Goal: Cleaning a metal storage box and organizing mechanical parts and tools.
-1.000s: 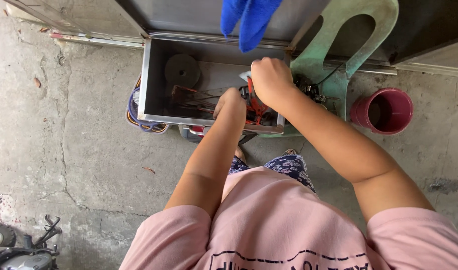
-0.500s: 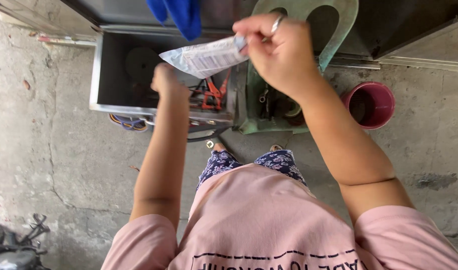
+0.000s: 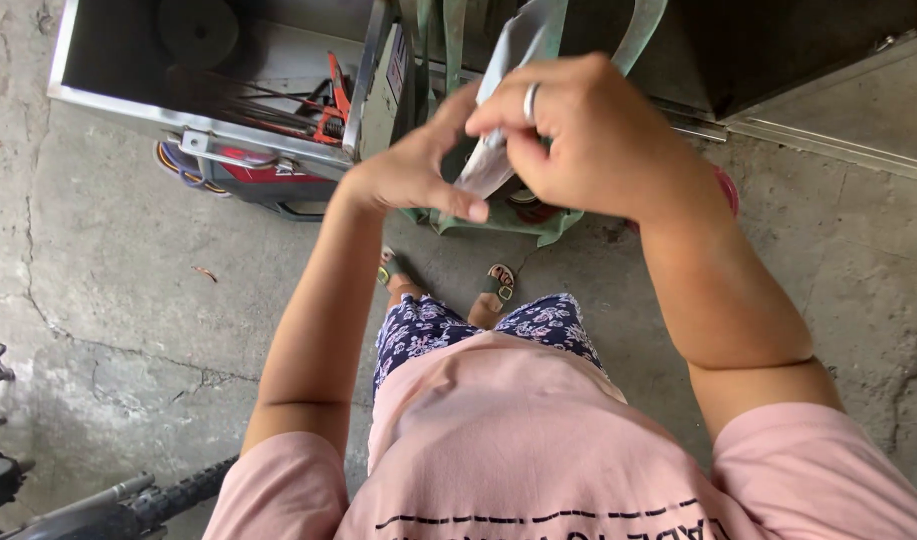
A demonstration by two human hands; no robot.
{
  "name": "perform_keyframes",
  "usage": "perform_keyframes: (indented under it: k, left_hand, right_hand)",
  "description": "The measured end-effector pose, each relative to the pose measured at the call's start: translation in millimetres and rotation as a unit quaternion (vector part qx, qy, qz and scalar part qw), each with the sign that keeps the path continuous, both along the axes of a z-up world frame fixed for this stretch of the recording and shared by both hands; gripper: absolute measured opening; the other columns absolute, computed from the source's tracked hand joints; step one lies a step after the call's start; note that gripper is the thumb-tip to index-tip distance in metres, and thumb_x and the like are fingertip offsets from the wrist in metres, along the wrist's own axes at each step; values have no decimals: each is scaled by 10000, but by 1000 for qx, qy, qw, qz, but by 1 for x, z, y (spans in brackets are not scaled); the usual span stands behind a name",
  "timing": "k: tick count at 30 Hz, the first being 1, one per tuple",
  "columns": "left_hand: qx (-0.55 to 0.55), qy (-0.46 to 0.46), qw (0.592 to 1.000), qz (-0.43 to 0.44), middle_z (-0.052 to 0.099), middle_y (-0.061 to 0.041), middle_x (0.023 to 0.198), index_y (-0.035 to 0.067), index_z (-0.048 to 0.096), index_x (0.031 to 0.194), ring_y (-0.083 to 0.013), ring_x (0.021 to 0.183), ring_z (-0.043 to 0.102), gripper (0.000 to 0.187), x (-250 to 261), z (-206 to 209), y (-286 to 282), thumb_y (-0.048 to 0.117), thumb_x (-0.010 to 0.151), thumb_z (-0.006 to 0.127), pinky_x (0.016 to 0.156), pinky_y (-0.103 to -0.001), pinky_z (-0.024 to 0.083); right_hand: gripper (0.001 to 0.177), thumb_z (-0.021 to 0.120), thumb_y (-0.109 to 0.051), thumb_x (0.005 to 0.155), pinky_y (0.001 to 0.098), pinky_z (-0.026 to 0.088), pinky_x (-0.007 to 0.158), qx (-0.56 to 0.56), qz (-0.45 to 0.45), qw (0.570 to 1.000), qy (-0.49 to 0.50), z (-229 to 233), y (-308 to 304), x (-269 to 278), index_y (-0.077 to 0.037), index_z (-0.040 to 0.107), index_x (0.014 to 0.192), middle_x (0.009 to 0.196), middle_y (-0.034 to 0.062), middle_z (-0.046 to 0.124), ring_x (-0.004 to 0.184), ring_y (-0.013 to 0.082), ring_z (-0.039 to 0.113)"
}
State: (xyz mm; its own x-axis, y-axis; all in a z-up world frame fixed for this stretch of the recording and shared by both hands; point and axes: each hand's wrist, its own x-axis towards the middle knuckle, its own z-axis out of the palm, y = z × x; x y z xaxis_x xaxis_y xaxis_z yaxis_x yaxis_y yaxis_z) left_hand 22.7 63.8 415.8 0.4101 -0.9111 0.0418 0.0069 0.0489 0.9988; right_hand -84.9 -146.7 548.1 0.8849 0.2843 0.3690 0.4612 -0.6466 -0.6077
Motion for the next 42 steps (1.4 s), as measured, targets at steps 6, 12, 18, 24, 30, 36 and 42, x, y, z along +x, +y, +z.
perform_keyframes:
  k: [6,12,18,24,30,36,42]
  left_hand:
    - [78,86,989,-88,481,-96,1532,66,267,1618,-226,1443,422,1272,-52,-44,-6,305,571,949,1215,-342,319]
    - [151,54,987,11,634,-54,1279,53,505,1434,-171,1209,582,923,-97,-76,9,206,624,920,1087,-325,457]
    - [23,134,973,188,598,-30,1249,83,449,1428,-166,1163,571,916,-137,-79,35,141,631,898,1025,-326,482]
    - [101,-244,918,295,585,-165,1233,36,537,1308,-363,1183,559,814,-155,-76,70,178,616,942,1028,-423,477]
    - [86,-206,926,306,550,-187,1361,-4,465,1439,-375,1263,522,897,-183,-134,91,232,690,900,1098,-436,439]
    - [168,14,952,256,689,-110,1186,64,573,1283,-286,1121,708,711,-210,-192,98,243,679,903,943,-382,557]
    - [193,-30,922,335,703,-102,1121,37,586,1250,-212,1060,688,691,-202,-251,83,100,603,821,932,-362,540]
  right_hand:
    - [219,695,100,892,335,577,779,60,10,998,5,-34,0,-40,-44,738,1052,1026,104,744,915,263,729]
    - [242,659,116,890,348,595,852,146,-8,989,34,-58,11,-64,-36,738,1061,1137,112,720,1005,234,714]
    - [160,709,-37,939,399,494,1055,307,-158,934,99,-125,40,-94,-44,725,1097,1441,130,493,1251,222,559]
    - [293,818,-306,838,498,335,1204,92,-175,980,8,-98,98,-119,-52,744,962,1553,200,370,1461,370,372]
    - [275,833,-269,864,582,225,1278,-33,-167,984,48,-158,152,-139,-10,743,850,1656,186,344,1560,407,291]
    - [195,755,-197,883,551,271,1224,89,-141,983,78,-205,142,-145,-14,688,882,1574,211,413,1498,390,356]
    - [348,710,-287,951,309,507,887,443,-436,737,266,-435,53,-135,-61,629,1204,1191,168,667,1046,175,622]
